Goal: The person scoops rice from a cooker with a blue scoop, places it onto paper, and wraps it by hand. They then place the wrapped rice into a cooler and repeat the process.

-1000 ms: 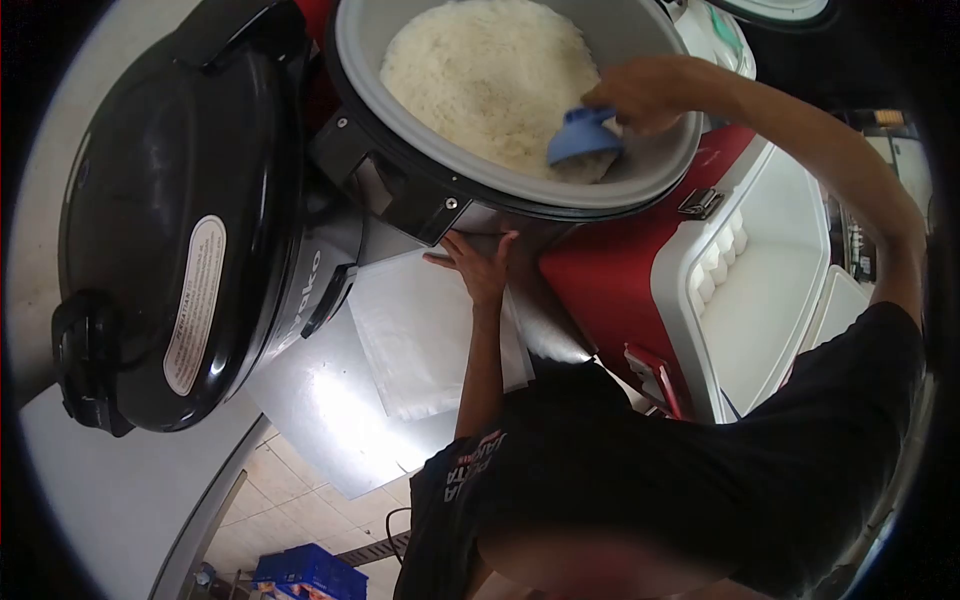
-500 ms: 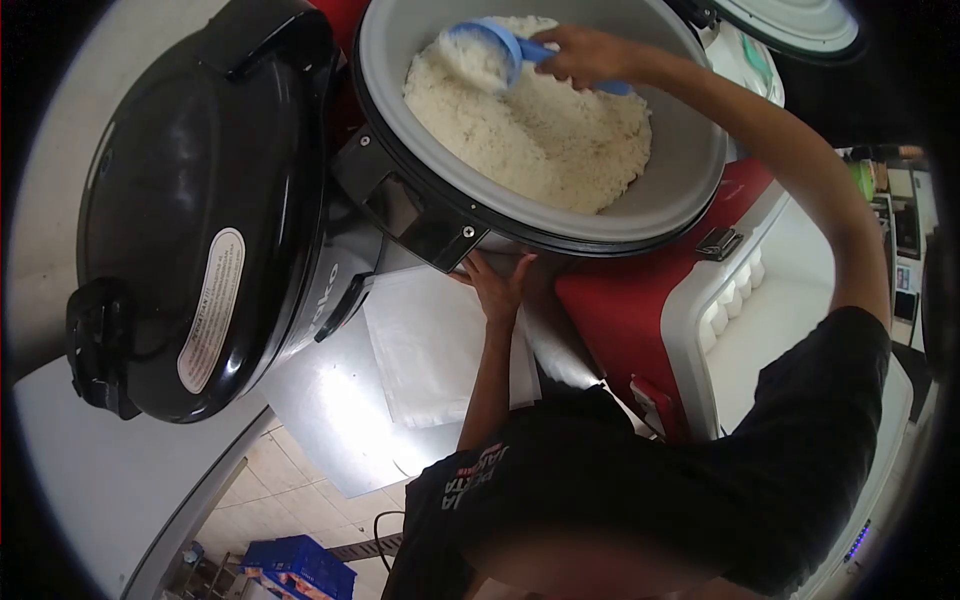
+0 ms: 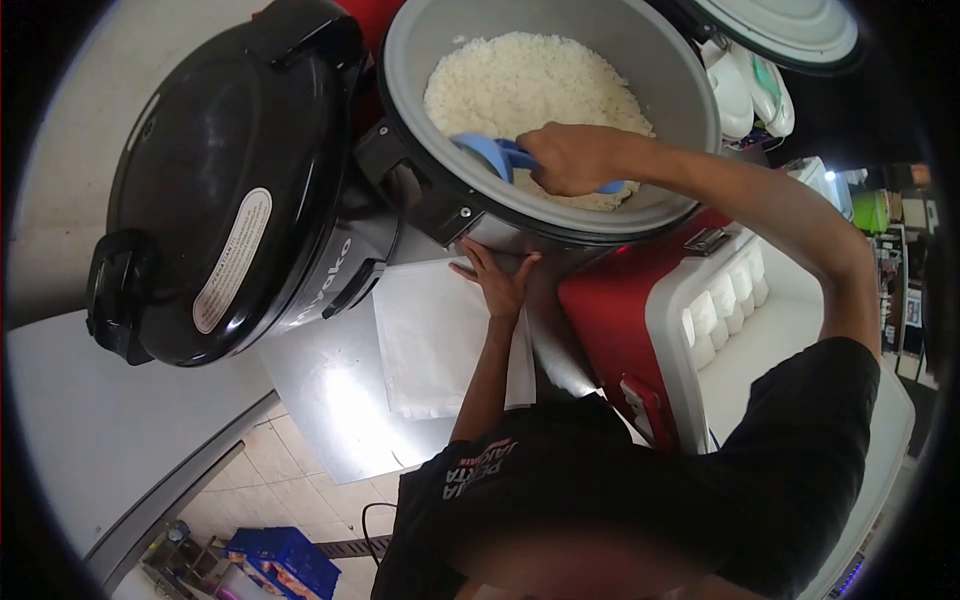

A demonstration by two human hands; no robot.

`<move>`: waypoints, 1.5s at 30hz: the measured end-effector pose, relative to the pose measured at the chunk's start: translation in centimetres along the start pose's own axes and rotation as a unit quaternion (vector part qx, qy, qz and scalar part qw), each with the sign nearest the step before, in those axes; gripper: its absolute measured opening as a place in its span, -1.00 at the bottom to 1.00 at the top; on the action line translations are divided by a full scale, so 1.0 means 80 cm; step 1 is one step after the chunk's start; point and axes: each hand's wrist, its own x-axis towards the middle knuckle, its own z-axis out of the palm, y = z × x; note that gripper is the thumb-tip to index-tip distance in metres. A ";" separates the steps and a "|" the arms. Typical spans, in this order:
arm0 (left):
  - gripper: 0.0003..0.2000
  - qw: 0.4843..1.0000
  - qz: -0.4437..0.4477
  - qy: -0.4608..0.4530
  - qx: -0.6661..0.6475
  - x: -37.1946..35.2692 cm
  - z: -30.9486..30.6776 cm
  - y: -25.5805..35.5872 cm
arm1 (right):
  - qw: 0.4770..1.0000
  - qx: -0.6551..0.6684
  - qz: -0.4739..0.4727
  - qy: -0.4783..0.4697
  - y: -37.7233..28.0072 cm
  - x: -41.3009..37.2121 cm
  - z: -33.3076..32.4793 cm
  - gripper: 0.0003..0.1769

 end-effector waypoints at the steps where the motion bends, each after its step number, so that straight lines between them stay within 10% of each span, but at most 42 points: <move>1: 0.22 1.000 0.004 -0.002 0.001 -0.002 -0.002 0.002 | 1.000 0.002 0.002 0.003 0.004 -0.015 -0.008 -0.64; 7: 0.25 1.000 -0.012 -0.017 -0.002 0.000 -0.011 0.008 | 0.951 0.250 0.072 -0.167 0.049 -0.050 -0.060 -0.51; 9: 0.25 1.000 -0.010 -0.009 -0.015 0.002 -0.011 0.011 | 0.978 0.188 0.084 0.034 0.053 -0.045 -0.056 -0.50; 10: 0.25 1.000 -0.008 -0.009 -0.017 0.002 -0.008 0.010 | 0.976 -0.016 -0.074 0.205 0.078 -0.024 -0.029 -0.52; 13: 0.26 1.000 -0.008 -0.007 0.001 0.001 -0.006 0.002 | 0.974 -0.030 -0.017 0.223 0.075 0.000 -0.010 -0.53; 23: 0.26 1.000 -0.002 0.000 -0.004 0.003 -0.001 0.001 | 0.944 0.310 0.101 -0.043 0.016 -0.013 -0.005 -0.64; 36: 0.20 0.998 0.008 0.069 -0.010 -0.007 0.001 0.002 | 0.931 0.345 0.120 0.028 0.002 -0.093 -0.055 -0.58; 41: -0.31 0.990 0.070 0.118 -0.034 -0.013 0.007 -0.003 | 0.746 0.652 0.084 -0.108 0.036 -0.118 -0.077 -0.52; 43: -0.57 0.981 -0.018 -0.191 0.029 -0.009 -0.004 0.006 | 0.741 0.666 0.068 -0.060 0.025 -0.128 -0.082 -0.58; 45: -0.65 0.988 0.068 -0.138 0.018 -0.004 0.001 0.012 | 0.662 0.746 0.039 0.054 0.009 -0.131 -0.089 -0.72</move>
